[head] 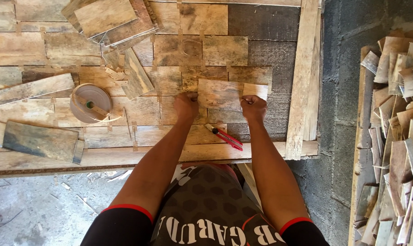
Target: Fitting and trimming wood veneer pieces to create a patterned surface.
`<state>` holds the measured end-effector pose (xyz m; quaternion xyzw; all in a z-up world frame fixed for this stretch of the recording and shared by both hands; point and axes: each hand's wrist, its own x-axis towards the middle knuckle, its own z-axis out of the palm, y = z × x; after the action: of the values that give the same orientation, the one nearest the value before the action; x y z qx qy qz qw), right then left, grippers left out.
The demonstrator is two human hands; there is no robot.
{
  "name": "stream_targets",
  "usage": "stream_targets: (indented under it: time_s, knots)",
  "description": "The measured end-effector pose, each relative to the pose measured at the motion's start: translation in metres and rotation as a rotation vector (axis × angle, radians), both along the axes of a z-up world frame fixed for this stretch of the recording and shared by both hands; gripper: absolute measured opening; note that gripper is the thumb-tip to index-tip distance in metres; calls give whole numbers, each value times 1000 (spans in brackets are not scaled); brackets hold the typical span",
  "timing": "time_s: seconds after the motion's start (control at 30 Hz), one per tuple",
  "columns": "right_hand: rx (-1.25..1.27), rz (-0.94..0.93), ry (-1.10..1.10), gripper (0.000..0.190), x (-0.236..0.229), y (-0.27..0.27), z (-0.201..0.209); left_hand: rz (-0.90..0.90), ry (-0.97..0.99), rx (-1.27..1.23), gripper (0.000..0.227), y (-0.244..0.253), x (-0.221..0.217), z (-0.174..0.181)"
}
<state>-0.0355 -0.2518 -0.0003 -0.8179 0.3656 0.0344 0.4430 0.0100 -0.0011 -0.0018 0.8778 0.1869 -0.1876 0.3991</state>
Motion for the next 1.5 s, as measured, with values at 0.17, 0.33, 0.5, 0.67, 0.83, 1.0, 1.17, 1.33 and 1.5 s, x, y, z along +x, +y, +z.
stream_targets:
  time_s: [0.17, 0.33, 0.5, 0.67, 0.83, 1.0, 1.17, 1.33, 1.5]
  knots:
    - [-1, 0, -43, 16, -2, -2, -7, 6, -22, -20, 21, 2, 3, -10]
    - [-1, -7, -44, 16, -2, -1, -8, 31, -42, -91, 24, 5, 2, -18]
    - [29, -14, -34, 15, -1, 0, -2, 17, -66, -77, 24, 5, 2, -8]
    - [38, -17, -24, 15, -1, -3, -9, 17, -48, -63, 22, 5, 2, 1]
    - [6, -4, -17, 15, -1, -1, -3, 49, -63, -49, 27, 3, 1, 12]
    - [-22, -3, 3, 15, -1, 2, 3, 62, -22, 0, 46, 4, 2, 22]
    - [-2, 3, -1, 14, 0, 3, 7, 46, -55, 33, 31, 5, 3, 12]
    - [-47, 37, -31, 12, -2, 4, 3, -49, -4, 103, 17, 10, 11, 4]
    - [-48, 37, -12, 12, -2, 4, -1, -111, -12, 21, 13, 2, 11, 19]
